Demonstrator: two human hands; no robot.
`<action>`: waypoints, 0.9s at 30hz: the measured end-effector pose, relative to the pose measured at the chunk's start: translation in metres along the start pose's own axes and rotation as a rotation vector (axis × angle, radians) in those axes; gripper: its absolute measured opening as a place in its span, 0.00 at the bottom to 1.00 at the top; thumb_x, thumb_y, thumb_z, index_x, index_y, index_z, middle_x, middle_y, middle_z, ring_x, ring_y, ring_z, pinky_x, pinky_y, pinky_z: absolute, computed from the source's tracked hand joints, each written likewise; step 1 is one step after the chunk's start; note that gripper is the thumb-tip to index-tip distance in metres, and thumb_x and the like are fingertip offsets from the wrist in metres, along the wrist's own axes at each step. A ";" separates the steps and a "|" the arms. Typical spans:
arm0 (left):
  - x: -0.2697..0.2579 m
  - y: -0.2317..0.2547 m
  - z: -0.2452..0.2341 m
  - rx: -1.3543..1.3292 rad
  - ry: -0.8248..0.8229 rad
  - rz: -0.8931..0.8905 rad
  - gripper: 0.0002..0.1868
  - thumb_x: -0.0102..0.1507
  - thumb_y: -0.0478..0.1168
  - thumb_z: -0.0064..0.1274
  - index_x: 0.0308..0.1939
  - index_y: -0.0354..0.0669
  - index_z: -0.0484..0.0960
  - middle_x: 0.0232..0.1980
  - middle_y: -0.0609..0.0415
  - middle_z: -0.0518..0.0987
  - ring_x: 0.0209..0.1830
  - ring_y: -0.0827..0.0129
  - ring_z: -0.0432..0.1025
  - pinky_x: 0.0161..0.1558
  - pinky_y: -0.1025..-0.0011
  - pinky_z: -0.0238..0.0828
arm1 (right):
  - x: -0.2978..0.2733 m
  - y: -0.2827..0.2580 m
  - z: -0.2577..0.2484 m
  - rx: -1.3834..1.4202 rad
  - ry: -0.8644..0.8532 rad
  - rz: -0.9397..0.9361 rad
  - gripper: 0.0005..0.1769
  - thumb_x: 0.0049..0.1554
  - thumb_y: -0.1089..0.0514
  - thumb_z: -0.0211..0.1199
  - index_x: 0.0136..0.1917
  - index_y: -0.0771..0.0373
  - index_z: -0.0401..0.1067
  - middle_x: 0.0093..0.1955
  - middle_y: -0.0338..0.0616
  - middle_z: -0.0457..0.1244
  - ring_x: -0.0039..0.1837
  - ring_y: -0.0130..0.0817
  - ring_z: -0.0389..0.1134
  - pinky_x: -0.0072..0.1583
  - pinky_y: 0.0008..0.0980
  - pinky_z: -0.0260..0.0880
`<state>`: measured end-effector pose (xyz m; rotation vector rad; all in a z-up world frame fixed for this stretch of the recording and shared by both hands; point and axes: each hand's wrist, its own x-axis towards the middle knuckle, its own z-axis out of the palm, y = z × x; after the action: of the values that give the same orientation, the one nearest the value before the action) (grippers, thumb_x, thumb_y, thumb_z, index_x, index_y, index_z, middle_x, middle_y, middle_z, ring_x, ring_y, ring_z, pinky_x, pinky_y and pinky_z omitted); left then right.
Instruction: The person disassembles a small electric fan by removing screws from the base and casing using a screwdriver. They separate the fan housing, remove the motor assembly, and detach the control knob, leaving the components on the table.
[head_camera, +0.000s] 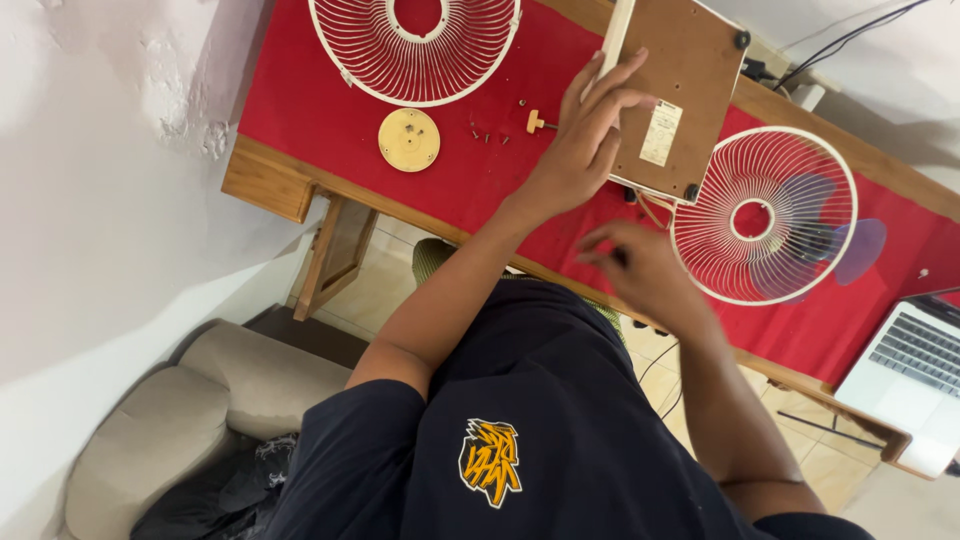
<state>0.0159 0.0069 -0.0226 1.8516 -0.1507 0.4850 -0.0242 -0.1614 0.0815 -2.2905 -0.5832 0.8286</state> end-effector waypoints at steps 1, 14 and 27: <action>0.001 0.001 0.002 0.027 0.006 0.015 0.25 0.67 0.24 0.40 0.65 0.51 0.73 0.86 0.58 0.52 0.89 0.47 0.35 0.89 0.50 0.33 | 0.006 0.010 0.014 -0.002 -0.013 -0.091 0.08 0.55 0.65 0.67 0.50 0.64 0.78 0.42 0.48 0.70 0.39 0.38 0.72 0.42 0.37 0.70; 0.005 -0.002 0.018 0.056 0.042 -0.038 0.22 0.67 0.26 0.44 0.62 0.52 0.72 0.85 0.58 0.51 0.88 0.45 0.35 0.86 0.49 0.39 | 0.178 0.041 0.141 -0.026 0.258 -0.184 0.10 0.59 0.57 0.68 0.53 0.62 0.74 0.51 0.44 0.72 0.54 0.38 0.73 0.55 0.37 0.72; 0.000 0.001 0.020 0.031 0.103 -0.004 0.20 0.67 0.28 0.46 0.61 0.53 0.73 0.84 0.61 0.54 0.87 0.46 0.41 0.85 0.51 0.45 | 0.185 0.013 0.125 -0.099 0.284 -0.162 0.09 0.61 0.58 0.64 0.54 0.63 0.75 0.54 0.47 0.70 0.57 0.44 0.71 0.59 0.41 0.71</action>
<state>0.0206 -0.0123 -0.0266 1.8527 -0.0708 0.5817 0.0236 -0.0123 -0.0784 -2.3569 -0.6806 0.3959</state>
